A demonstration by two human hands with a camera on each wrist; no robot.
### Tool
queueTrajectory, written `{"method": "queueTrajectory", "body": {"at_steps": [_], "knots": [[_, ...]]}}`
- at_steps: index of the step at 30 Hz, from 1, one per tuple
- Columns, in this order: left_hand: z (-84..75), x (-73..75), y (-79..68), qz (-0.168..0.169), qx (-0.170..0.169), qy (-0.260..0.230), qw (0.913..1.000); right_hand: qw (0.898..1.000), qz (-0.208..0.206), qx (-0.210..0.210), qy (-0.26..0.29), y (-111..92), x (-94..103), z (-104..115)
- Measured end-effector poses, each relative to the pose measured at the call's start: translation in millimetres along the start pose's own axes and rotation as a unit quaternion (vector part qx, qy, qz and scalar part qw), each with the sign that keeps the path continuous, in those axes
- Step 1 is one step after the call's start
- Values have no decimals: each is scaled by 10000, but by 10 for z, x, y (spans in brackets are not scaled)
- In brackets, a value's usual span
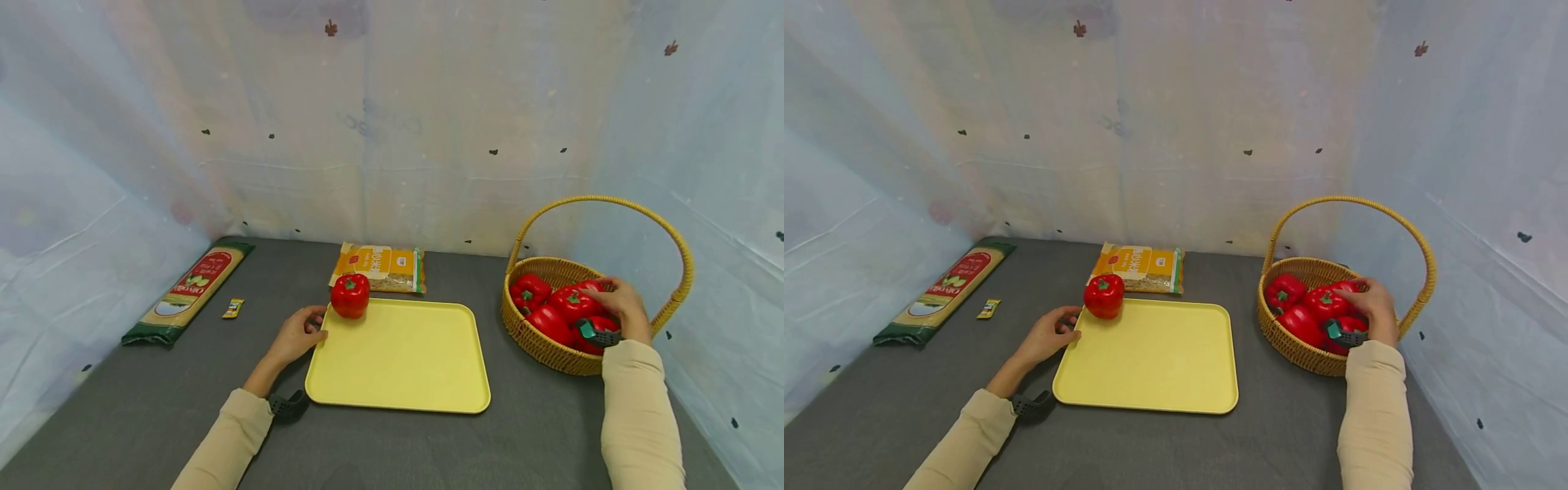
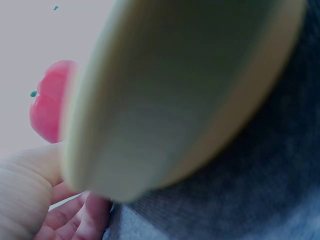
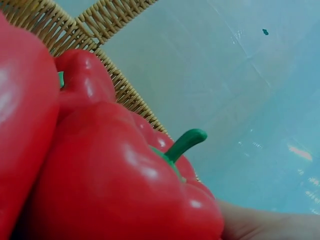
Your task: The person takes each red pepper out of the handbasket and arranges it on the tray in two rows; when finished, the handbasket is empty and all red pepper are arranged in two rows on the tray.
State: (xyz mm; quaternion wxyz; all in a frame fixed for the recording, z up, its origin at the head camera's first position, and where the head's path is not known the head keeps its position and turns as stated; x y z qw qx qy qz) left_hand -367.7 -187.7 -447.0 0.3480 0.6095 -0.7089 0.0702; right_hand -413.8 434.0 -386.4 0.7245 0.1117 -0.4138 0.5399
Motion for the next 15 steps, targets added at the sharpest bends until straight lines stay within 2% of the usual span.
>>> {"method": "queueTrajectory", "body": {"at_steps": [15], "knots": [[1,-1,-2,-17,-47,-12,10000,9974,-522,303,401,-97,115,164]]}}
Point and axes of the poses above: each hand's wrist, its own y-axis towards the middle knuckle, its own x-axis out of the back of the hand, z = x × y, the point moved 9 cm from there along y, towards the middle knuckle, and after that the axes turned 13 degrees about -x, right-handed, at the moved point
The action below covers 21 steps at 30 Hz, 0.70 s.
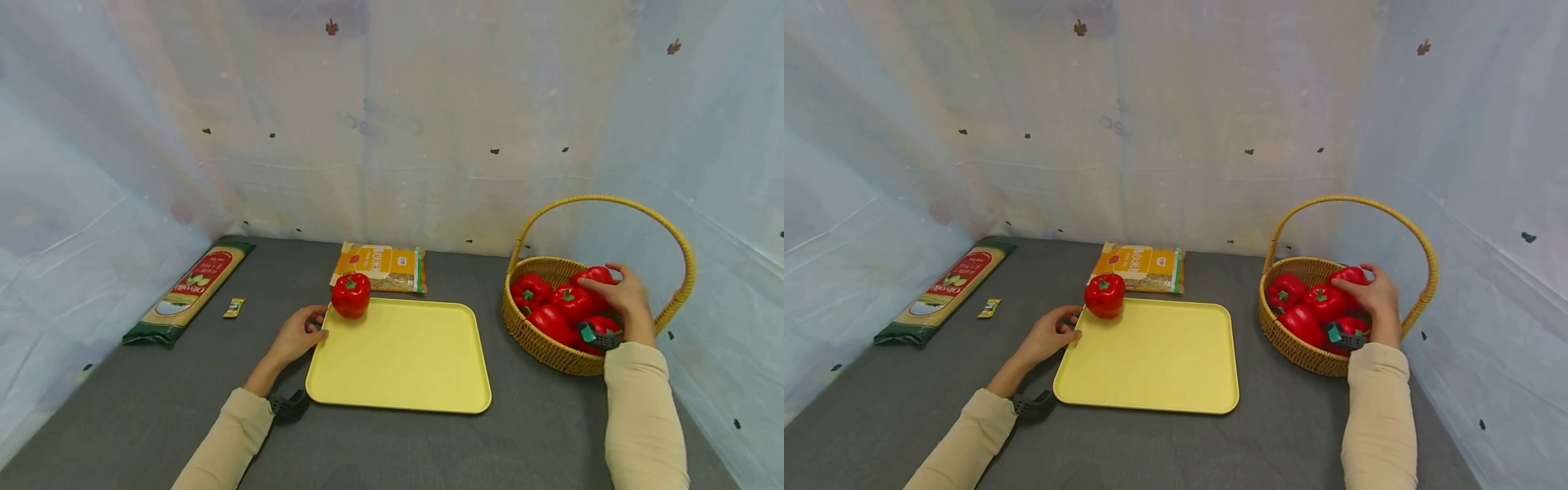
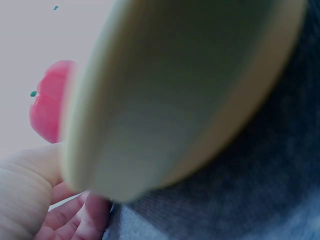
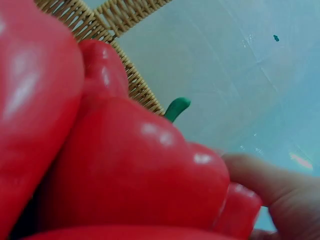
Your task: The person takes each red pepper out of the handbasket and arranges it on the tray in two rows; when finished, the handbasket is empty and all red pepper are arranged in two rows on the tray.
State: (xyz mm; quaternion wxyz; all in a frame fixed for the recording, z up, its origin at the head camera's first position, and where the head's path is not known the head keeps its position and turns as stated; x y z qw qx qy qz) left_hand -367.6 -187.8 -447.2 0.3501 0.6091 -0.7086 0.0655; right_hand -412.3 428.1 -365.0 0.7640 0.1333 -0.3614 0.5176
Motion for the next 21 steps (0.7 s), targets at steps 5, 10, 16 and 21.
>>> {"method": "queueTrajectory", "body": {"at_steps": [5,10,16,21], "knots": [[4,1,2,5,35,5,10000,9992,-235,137,286,-48,81,83],[10,-4,-4,31,76,-28,10000,9959,-483,150,749,-88,157,182],[3,0,-5,22,82,-43,10000,9896,-488,128,1349,-172,200,324],[9,0,-1,30,93,-19,10000,9836,-414,269,1733,-286,184,450]]}}
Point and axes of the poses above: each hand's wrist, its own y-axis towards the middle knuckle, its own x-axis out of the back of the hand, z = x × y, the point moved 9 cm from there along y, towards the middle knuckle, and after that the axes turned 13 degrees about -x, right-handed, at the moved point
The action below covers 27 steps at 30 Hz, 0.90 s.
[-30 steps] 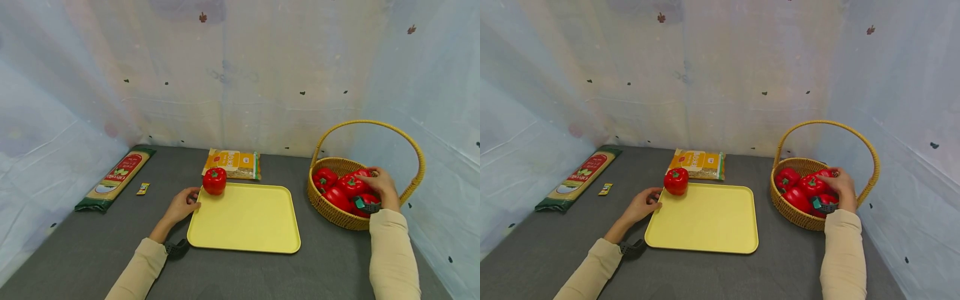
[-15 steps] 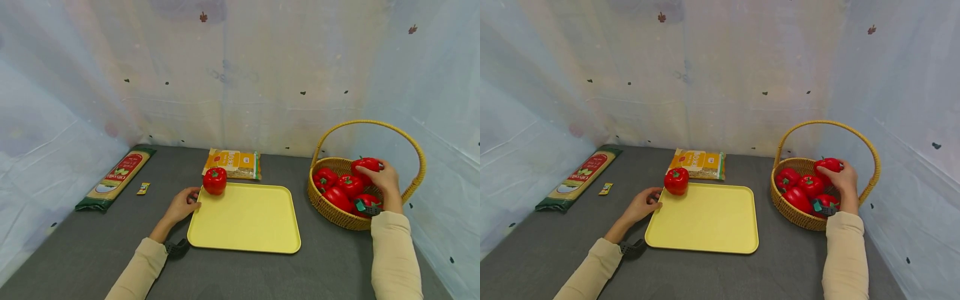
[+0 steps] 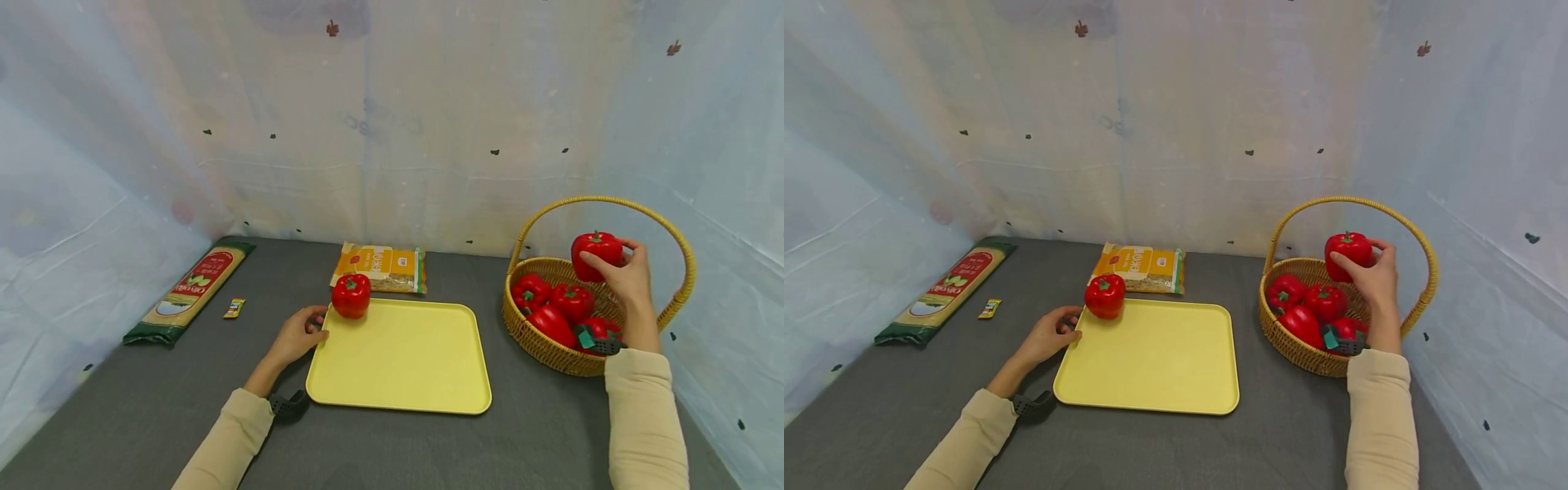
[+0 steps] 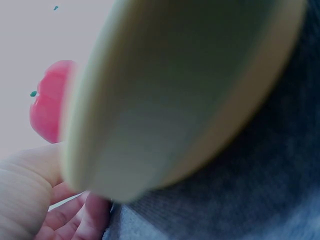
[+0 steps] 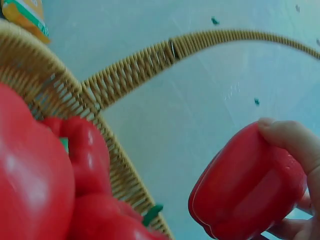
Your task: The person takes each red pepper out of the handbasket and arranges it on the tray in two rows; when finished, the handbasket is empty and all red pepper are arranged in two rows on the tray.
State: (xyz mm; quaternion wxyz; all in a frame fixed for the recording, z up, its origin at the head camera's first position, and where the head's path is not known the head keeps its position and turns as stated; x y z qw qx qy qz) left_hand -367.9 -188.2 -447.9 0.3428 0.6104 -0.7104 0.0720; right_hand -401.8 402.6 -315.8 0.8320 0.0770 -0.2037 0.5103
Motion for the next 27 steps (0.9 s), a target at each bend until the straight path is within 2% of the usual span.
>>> {"method": "queueTrajectory", "body": {"at_steps": [4,10,18,27], "knots": [[5,-5,-3,12,25,-22,10000,9995,116,200,200,-84,-52,68],[1,-5,-1,30,-39,-61,10000,9985,223,501,51,-251,-169,179],[-22,7,-4,2,-59,-58,10000,9925,807,913,-2,-429,-518,313],[5,0,-5,-2,-26,28,10000,9862,1018,1304,-112,-619,-964,421]]}}
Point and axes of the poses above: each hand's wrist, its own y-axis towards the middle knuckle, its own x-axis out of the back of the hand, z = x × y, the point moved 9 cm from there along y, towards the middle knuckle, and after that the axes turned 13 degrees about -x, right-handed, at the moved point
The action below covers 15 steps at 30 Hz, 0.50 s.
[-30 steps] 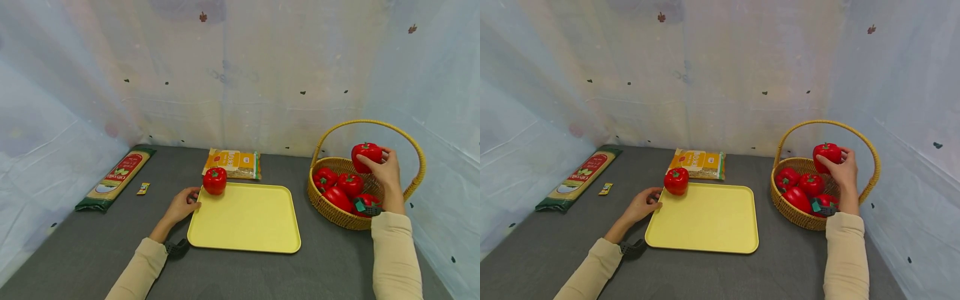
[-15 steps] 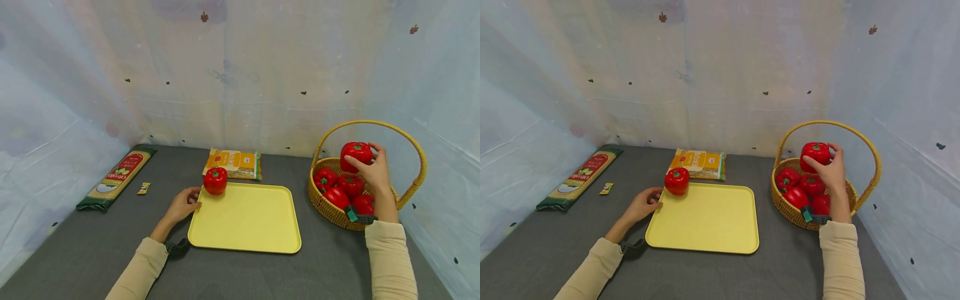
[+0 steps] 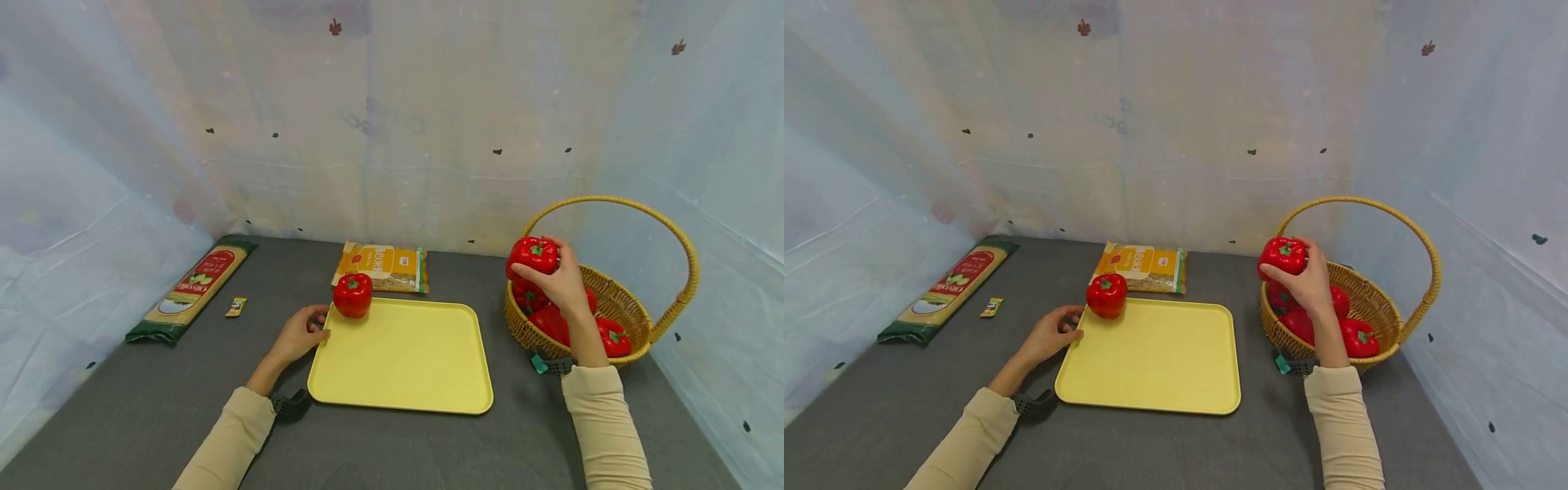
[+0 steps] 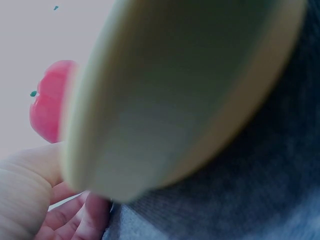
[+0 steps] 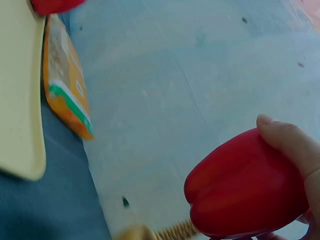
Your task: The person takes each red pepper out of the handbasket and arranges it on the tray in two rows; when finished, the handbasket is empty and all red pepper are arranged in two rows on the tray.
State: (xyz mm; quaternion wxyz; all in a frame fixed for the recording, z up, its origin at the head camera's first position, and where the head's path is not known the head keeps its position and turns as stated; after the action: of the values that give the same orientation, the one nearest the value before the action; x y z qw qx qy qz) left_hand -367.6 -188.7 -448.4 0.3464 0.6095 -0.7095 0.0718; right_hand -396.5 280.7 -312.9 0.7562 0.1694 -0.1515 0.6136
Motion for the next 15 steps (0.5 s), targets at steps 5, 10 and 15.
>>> {"method": "queueTrajectory", "body": {"at_steps": [5,10,15], "knots": [[-2,4,0,-23,29,-13,10000,9998,157,109,-17,-25,-310,79],[-11,2,1,-34,29,-37,10000,9989,396,237,75,-25,-653,140],[-3,6,1,-41,33,-4,10000,9966,785,232,-47,-66,-1031,175]]}}
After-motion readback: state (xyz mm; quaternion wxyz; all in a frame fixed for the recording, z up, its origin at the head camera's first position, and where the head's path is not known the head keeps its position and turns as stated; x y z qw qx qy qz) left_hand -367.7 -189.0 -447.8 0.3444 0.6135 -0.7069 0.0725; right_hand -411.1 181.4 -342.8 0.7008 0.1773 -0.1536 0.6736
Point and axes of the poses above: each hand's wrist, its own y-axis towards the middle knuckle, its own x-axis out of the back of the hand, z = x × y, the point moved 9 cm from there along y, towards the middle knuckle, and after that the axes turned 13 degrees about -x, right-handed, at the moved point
